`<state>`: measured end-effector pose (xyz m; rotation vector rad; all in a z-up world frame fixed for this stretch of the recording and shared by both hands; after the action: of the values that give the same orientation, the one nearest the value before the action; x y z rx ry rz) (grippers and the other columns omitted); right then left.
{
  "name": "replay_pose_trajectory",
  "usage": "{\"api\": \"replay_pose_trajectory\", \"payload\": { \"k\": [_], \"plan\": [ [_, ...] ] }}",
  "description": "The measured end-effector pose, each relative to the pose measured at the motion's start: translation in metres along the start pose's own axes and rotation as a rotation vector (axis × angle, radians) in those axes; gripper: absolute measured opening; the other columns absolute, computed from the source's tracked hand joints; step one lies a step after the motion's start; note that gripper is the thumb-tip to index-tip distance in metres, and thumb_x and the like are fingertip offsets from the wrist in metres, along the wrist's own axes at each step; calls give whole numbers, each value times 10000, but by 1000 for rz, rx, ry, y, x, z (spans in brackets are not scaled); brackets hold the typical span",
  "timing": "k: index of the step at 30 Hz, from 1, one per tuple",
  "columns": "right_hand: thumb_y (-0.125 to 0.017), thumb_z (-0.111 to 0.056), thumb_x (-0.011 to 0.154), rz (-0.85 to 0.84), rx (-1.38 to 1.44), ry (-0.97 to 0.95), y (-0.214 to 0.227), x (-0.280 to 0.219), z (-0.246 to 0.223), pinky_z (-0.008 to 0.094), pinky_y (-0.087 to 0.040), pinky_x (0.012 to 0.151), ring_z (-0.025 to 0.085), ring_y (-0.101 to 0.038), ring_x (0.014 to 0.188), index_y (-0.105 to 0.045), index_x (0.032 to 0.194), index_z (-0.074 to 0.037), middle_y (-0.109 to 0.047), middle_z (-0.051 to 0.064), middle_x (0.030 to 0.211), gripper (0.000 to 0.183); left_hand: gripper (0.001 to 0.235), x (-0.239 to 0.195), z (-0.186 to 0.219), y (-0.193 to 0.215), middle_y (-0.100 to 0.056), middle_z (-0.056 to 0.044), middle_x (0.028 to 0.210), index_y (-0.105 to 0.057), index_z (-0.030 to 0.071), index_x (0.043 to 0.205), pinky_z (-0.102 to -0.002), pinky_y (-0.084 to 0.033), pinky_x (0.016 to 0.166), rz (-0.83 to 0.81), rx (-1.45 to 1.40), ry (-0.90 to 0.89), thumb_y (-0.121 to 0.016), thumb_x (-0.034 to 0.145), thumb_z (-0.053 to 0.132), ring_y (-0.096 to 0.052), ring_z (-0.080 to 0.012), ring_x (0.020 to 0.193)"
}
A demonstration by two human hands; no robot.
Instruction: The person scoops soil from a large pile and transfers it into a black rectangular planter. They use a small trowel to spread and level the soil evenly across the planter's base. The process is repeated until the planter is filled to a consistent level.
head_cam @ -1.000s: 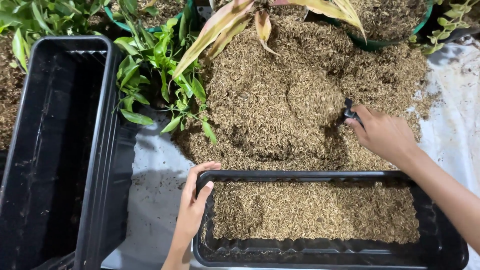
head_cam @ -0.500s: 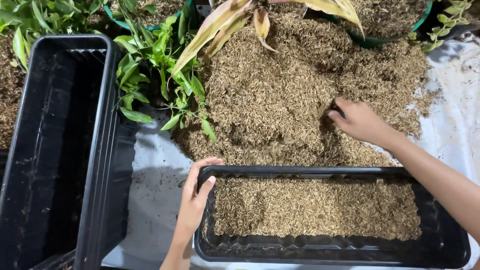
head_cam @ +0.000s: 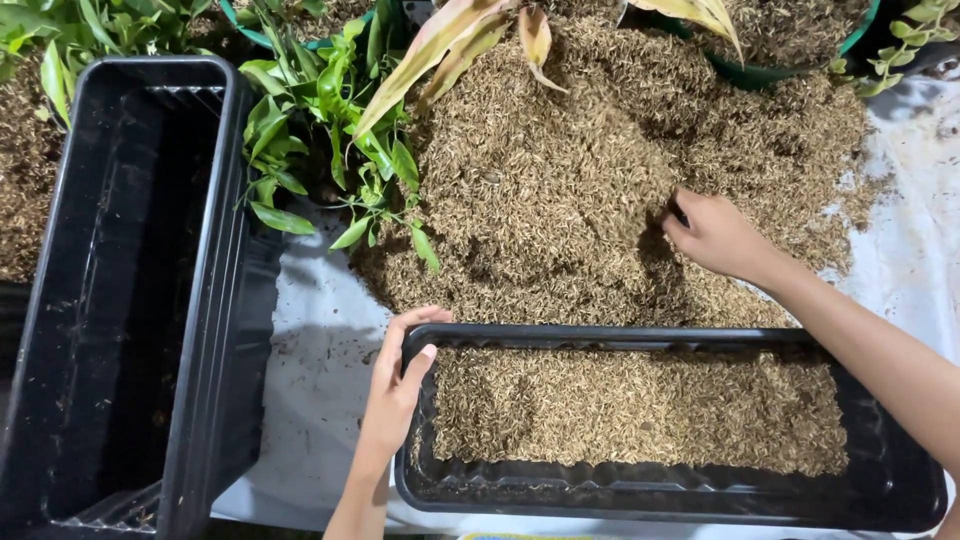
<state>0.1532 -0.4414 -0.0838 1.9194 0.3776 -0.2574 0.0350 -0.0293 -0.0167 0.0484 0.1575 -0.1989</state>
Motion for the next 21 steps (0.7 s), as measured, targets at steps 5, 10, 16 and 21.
{"api": "replay_pose_trajectory", "payload": {
  "k": [5, 10, 16, 21],
  "plan": [
    [-482, -191, 1054, 5, -38, -23, 6, -7, -5, 231, -316, 325, 99, -419, 397, -539, 1209, 91, -615, 87, 612, 326, 379, -2, -1, 1, -646, -82, 1308, -511, 149, 1324, -428, -378, 1148, 4, 6, 23, -505, 965, 269, -580, -209, 1271],
    [-493, -185, 1044, 40, -22, 0, 14, -14, -12, 237, -288, 289, 111, -431, 374, -482, 1346, 127, -609, 90, 560, 434, 380, -2, -1, 1, -656, -74, 1303, -511, 155, 1325, -417, -368, 1139, 6, 13, 22, -496, 966, 279, -581, -201, 1266],
    [-507, -147, 1048, 49, 24, 17, 21, -20, -13, 221, -276, 293, 104, -444, 382, -537, 1239, 124, -597, 82, 560, 333, 391, -2, -2, 1, -653, -72, 1297, -504, 150, 1323, -433, -357, 1146, 0, 13, 4, -490, 968, 312, -583, -204, 1260],
    [-506, -97, 1052, 46, 28, 20, 23, -23, -9, 198, -267, 322, 87, -409, 408, -578, 908, -15, -579, 45, 599, 181, 369, -2, -4, 2, -659, -74, 1284, -511, 148, 1317, -417, -354, 1140, 5, 7, -8, -490, 972, 279, -580, -204, 1260]
  ]
}}
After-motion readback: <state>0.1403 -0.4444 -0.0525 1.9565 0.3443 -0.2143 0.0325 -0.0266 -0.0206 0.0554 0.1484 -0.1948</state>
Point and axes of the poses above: each hand's wrist, its own x-axis towards the middle knuckle, its own y-axis out of the back of the hand, z = x × y, the point moved 3 cm from there along x, towards the middle knuckle
